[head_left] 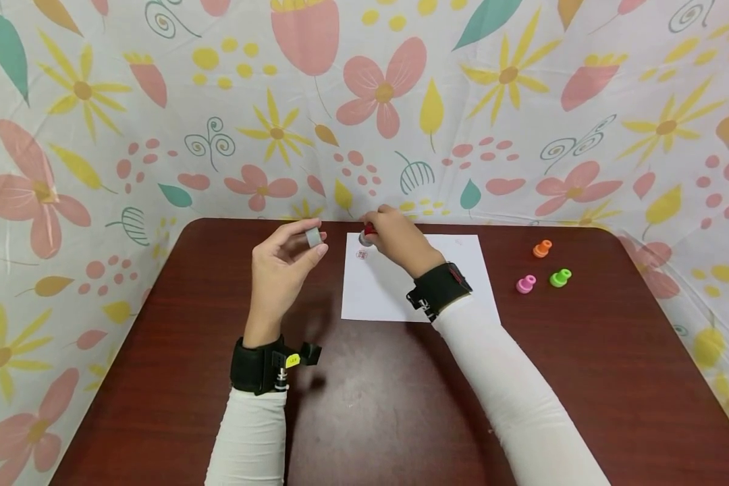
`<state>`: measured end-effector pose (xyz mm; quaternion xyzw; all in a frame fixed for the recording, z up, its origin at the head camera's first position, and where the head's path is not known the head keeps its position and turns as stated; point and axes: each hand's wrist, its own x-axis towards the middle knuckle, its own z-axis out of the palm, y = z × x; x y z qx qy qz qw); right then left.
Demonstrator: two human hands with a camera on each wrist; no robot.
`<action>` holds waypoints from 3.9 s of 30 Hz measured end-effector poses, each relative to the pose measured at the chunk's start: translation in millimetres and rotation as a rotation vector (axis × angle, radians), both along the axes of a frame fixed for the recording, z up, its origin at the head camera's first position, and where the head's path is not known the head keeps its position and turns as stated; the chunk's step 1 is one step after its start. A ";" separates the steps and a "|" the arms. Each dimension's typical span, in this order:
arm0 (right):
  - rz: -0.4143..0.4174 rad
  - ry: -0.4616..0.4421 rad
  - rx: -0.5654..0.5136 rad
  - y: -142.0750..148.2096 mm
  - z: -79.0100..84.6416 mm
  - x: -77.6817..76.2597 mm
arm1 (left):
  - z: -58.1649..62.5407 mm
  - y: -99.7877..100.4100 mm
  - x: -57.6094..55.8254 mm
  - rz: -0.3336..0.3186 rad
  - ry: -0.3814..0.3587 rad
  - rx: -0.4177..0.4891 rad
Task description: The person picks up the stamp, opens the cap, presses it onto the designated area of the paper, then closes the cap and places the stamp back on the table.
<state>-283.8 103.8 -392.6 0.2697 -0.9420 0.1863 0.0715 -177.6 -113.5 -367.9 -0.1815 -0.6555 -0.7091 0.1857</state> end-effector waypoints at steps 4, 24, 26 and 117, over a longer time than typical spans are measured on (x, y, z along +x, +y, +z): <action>-0.003 0.067 -0.060 12.8 11.9 10.9 | 0.5 1.2 -0.3 0.000 0.003 0.001; 0.026 0.196 -0.387 43.2 30.8 88.3 | -5.1 16.6 1.4 -0.086 -0.033 -0.093; 0.028 0.193 -0.424 44.2 30.4 93.4 | -5.9 18.0 0.8 -0.098 -0.026 -0.098; 0.070 0.331 -0.427 19.7 15.3 115.2 | -17.1 60.9 8.6 0.316 0.241 -0.792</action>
